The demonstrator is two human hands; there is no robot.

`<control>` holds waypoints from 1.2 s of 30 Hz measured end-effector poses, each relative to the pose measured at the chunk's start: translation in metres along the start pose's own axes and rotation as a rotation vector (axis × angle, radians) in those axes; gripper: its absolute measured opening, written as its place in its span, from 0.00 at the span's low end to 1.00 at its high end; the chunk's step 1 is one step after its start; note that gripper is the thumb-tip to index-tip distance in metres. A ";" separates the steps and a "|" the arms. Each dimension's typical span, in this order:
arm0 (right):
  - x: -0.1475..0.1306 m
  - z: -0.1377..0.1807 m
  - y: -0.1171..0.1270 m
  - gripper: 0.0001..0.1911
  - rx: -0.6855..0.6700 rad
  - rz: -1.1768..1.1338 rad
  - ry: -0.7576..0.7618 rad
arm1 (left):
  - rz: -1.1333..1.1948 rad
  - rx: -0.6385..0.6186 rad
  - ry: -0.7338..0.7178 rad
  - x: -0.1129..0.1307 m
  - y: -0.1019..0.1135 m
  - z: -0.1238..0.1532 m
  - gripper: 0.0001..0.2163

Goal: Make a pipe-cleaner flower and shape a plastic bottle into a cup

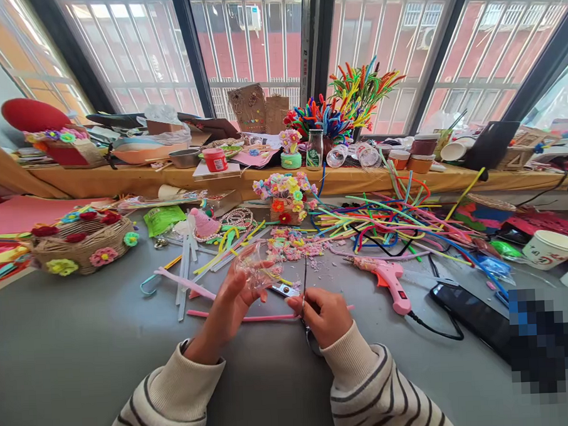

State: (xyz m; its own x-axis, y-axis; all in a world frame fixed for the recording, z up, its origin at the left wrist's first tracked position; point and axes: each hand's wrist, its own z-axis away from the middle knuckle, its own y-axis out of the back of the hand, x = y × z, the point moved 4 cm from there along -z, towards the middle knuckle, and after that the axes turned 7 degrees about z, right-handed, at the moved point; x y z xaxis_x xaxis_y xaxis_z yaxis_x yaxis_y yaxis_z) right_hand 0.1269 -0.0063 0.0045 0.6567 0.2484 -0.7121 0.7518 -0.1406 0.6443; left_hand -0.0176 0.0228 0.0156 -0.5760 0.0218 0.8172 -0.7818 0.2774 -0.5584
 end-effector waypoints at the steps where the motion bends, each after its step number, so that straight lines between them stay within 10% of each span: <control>1: 0.000 0.000 0.001 0.20 0.020 -0.042 -0.020 | -0.022 0.008 -0.006 0.000 0.000 0.000 0.24; 16: 0.002 0.000 0.006 0.14 0.147 -0.540 -0.170 | -0.608 -0.196 -0.061 -0.013 -0.004 0.002 0.25; 36: -0.003 -0.001 0.009 0.11 0.131 -0.508 -0.117 | -0.268 -0.190 0.012 -0.010 -0.007 -0.002 0.24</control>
State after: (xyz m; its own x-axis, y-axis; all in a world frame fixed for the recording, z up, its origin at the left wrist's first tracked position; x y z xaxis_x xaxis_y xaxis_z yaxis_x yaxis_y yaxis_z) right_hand 0.1311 -0.0077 0.0127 0.2049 0.2088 -0.9562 0.9729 -0.1509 0.1755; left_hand -0.0062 0.0227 0.0117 -0.3519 -0.0651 0.9338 -0.8458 0.4494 -0.2874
